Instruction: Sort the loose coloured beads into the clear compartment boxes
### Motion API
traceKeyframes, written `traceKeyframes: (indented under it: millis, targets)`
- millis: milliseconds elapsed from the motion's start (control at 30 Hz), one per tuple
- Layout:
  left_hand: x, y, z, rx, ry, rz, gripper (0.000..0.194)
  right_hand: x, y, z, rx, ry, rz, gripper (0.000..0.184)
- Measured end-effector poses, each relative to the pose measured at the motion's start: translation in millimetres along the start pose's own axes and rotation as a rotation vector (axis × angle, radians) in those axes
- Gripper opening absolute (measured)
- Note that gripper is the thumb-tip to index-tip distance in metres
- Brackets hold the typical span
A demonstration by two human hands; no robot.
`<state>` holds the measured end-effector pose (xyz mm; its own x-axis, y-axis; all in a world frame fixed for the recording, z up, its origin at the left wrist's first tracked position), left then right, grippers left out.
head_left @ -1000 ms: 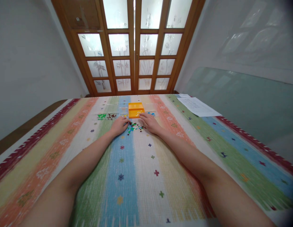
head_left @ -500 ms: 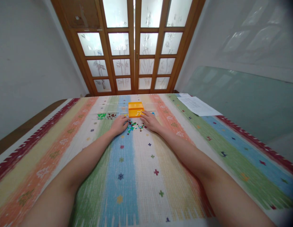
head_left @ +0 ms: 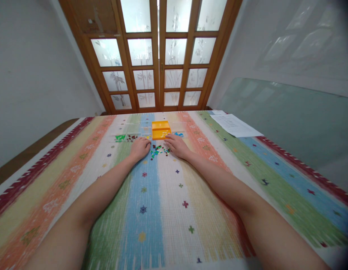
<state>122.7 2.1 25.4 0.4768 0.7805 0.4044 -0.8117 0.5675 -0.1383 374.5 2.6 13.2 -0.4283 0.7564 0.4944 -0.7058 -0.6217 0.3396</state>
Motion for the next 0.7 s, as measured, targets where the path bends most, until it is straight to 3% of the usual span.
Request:
traceKeyframes:
  millis: [300,700]
  targets:
    - [-2,3,2.4,0.011,-0.02,0.068,0.023,-3,23,-5,0.055,0.187,0.176,0.037]
    - [-2,16,0.8,0.008,-0.012,0.137,0.02,-1,21,-1,0.062,0.188,0.119,0.035]
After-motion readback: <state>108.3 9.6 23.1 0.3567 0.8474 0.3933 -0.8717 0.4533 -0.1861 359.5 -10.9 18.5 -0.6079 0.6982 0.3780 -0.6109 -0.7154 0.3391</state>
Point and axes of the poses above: each hand's wrist, its own x-axis towards the middle knuckle, its own z-axis out of the back of the hand, y = z × x, the point moved 3 cm from there along x, towards the middle knuckle, and after that the axes turned 4 degrees about -z, right-handed, at the moved point
